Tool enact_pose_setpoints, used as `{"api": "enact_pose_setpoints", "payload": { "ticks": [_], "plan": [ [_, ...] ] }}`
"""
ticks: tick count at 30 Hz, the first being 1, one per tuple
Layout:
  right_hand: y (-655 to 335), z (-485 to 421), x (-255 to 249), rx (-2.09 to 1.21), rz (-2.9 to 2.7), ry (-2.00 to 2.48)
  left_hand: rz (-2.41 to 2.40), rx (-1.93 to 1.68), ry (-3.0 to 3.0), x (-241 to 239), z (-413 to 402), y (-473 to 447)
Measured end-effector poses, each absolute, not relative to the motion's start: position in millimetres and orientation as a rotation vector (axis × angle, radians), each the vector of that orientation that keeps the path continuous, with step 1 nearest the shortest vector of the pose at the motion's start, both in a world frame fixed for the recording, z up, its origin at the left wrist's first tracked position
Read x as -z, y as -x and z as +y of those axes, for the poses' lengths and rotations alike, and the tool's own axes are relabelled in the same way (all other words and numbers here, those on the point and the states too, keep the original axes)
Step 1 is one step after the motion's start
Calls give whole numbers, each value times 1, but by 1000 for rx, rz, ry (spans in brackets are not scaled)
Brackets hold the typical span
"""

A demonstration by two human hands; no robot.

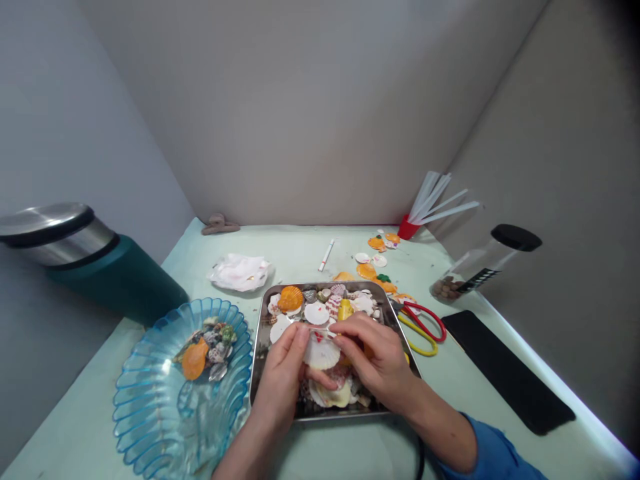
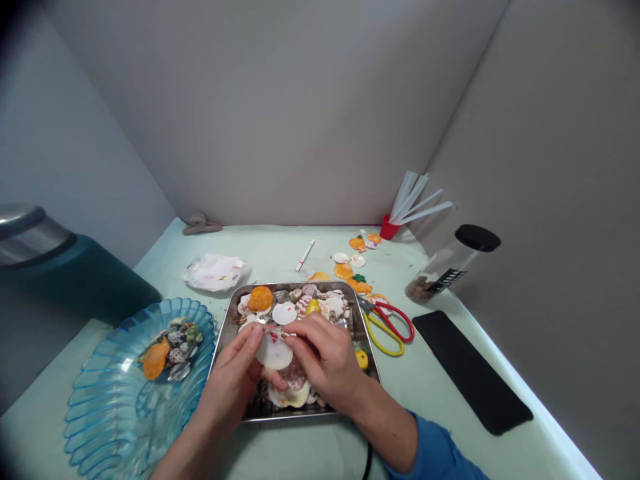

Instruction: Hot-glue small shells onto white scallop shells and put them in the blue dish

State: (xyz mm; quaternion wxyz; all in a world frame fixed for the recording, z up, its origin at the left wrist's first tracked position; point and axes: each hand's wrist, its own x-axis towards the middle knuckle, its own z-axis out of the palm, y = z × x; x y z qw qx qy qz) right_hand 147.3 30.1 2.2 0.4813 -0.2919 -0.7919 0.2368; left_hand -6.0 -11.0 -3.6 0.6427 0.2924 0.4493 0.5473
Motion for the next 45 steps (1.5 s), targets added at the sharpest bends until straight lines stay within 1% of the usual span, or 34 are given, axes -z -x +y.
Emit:
{"api": "enact_pose_setpoints", "payload": {
  "ticks": [10,19,30,45],
  "plan": [
    [-148,30,0,-590,-1956,681,1034,-1234,-686,7,-11,7],
    [-147,32,-4,-596,-1922,750,1001,-1197,-707,4,-14,6],
    [-148,32,1,-590,-1944,708,1008,-1250,-685,4,-12,6],
    [-147,33,2,-581,-1988,796,1029,-1223,-797,1,-11,6]
  ]
}}
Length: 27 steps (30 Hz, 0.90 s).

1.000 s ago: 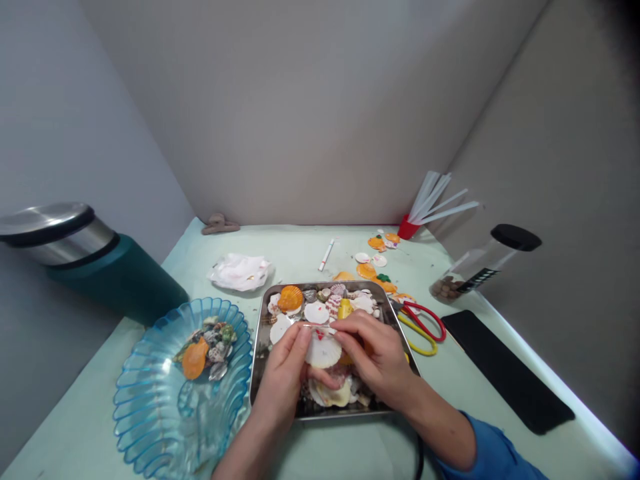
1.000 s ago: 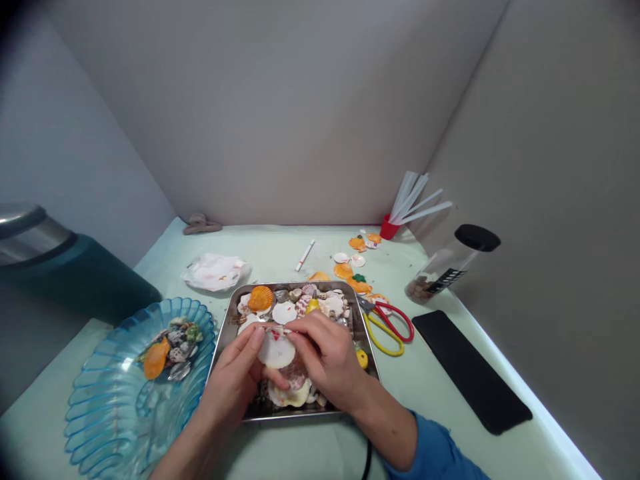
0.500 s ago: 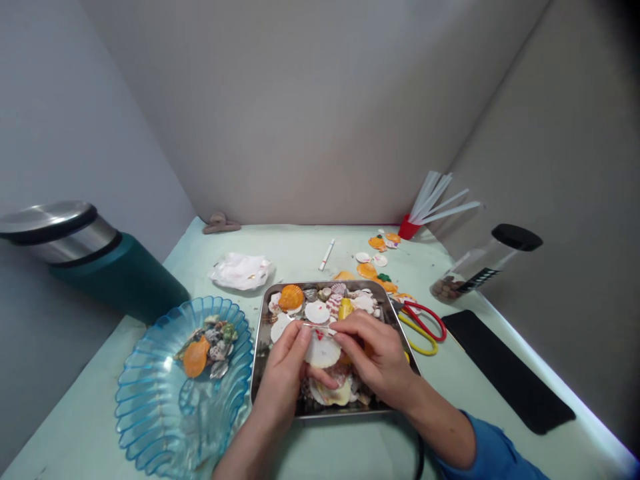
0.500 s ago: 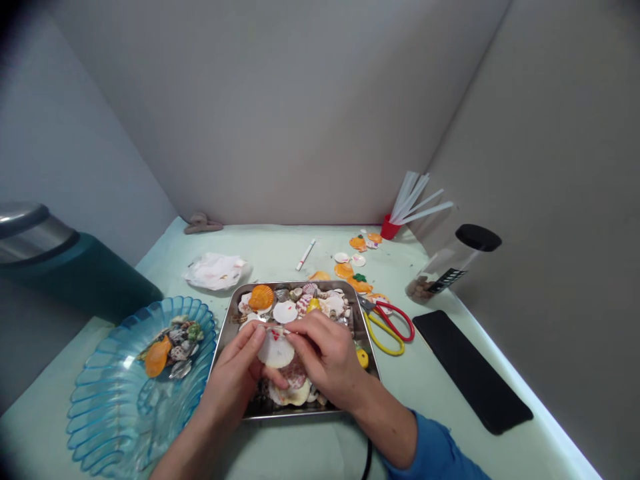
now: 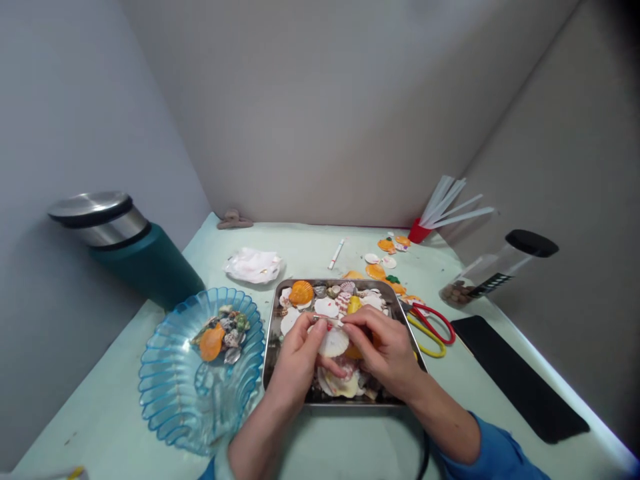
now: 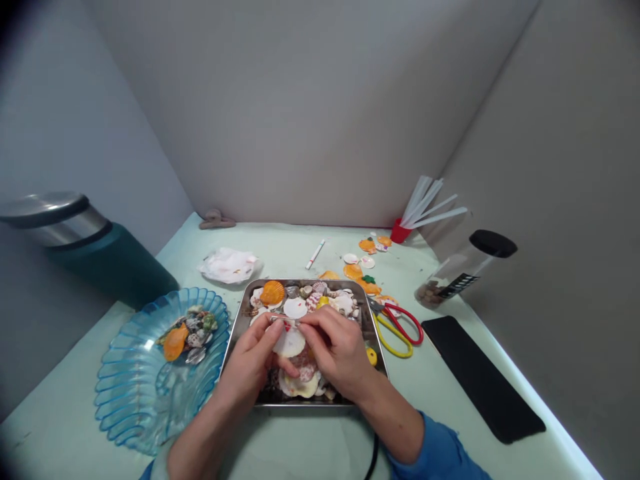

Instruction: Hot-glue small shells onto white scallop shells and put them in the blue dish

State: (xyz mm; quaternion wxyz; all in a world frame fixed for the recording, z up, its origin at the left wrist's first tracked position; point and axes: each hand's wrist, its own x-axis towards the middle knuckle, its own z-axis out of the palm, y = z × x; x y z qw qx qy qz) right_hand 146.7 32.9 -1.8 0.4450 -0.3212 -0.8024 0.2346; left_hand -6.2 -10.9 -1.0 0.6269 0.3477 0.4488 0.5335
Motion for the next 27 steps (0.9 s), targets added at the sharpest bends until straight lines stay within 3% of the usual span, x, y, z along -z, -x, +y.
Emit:
{"api": "enact_pose_setpoints", "payload": {
  "ticks": [19,27],
  "plan": [
    [-119,0,-41,-784,-2052,1019,1088,-1276,-858,-14,-52,31],
    [-80,-12,-33,-1052,-1961,1038,1178,-1324,-850,-17,-65,62]
  ]
}}
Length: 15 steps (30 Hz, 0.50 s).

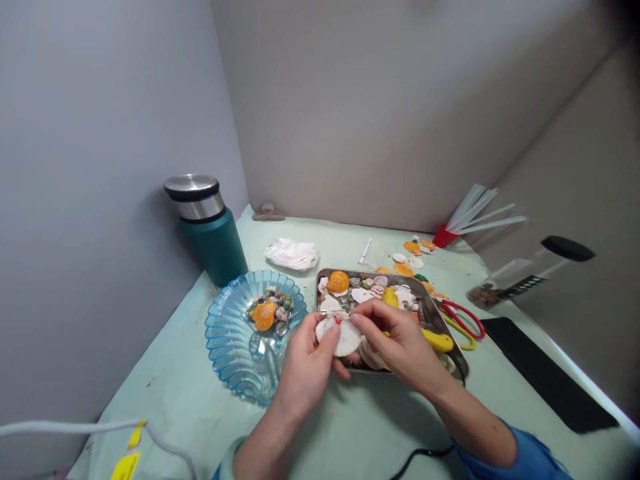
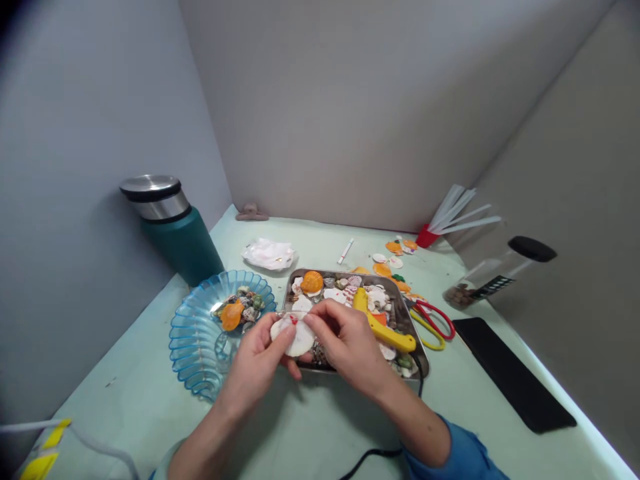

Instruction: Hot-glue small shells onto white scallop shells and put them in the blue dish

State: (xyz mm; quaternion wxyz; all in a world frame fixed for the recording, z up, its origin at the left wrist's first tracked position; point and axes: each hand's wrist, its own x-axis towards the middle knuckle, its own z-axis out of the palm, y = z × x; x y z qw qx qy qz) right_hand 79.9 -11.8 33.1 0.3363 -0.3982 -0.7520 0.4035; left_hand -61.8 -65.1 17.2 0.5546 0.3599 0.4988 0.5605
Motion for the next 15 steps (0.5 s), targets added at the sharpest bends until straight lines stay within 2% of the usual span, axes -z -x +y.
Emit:
{"api": "enact_pose_setpoints", "payload": {
  "ticks": [7,15],
  "plan": [
    [-66,-19,-32,-1028,-1914,1075,1125,-1274,-867,-21,-66,79],
    [-64,-15,-22,-677,-1975,1009,1118,-1271,-815,-18,-56,76]
  ]
}}
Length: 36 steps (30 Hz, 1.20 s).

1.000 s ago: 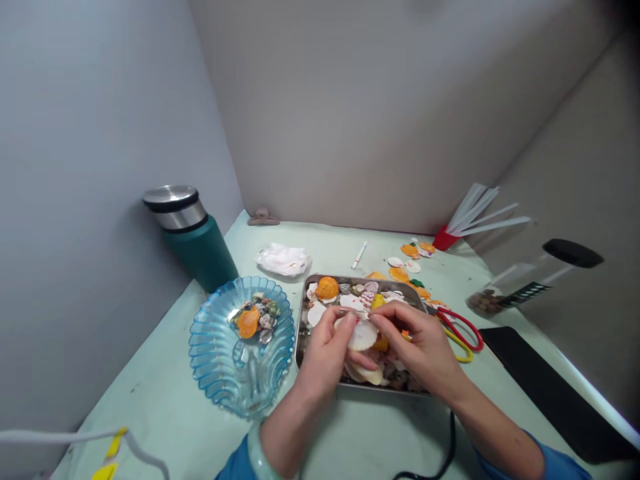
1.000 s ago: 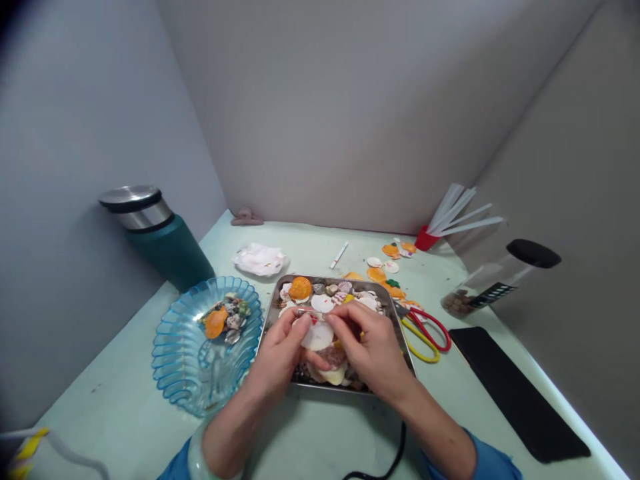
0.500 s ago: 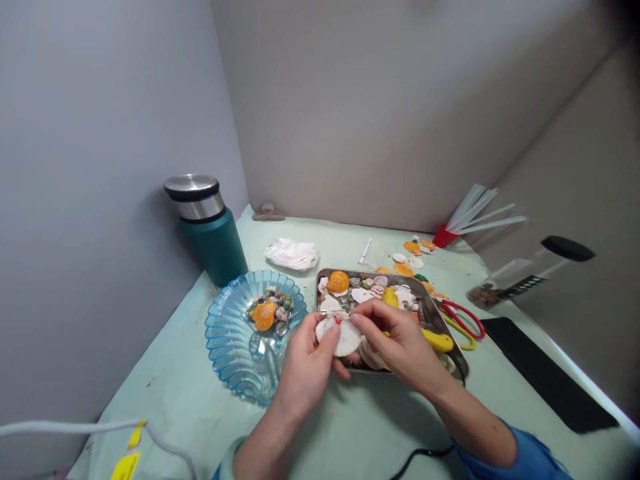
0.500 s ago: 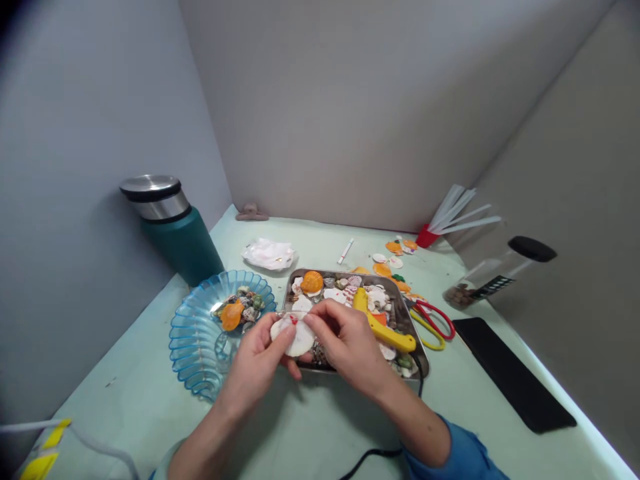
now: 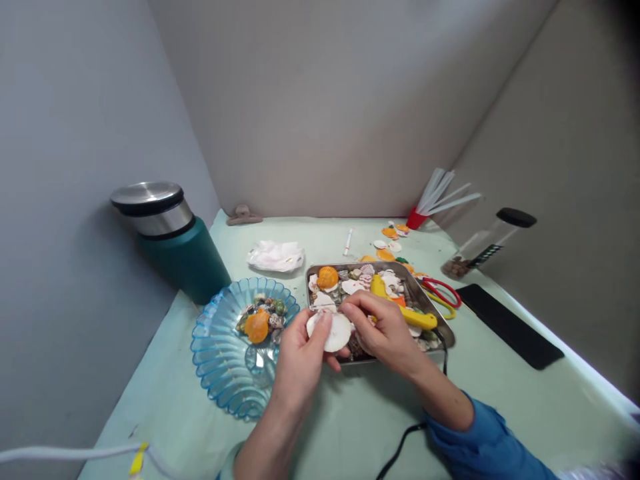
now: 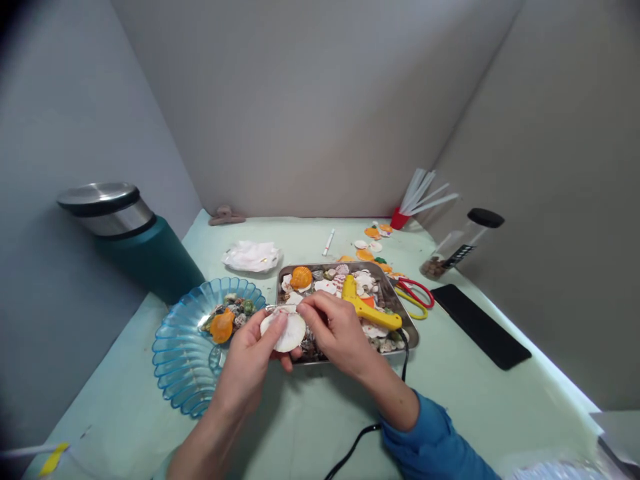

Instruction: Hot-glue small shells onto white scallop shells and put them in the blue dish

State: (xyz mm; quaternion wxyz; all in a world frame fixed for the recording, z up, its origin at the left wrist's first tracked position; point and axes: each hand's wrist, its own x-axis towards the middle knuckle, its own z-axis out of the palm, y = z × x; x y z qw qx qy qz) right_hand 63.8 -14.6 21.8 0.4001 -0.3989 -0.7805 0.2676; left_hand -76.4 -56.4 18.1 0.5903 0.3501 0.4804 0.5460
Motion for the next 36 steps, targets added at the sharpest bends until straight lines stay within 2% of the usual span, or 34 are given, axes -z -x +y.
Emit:
{"api": "enact_pose_setpoints", "payload": {
  "ticks": [36],
  "plan": [
    [-62,-8,-11,-624,-2182,960,1175,-1339,-786,1,-56,77]
  ]
}}
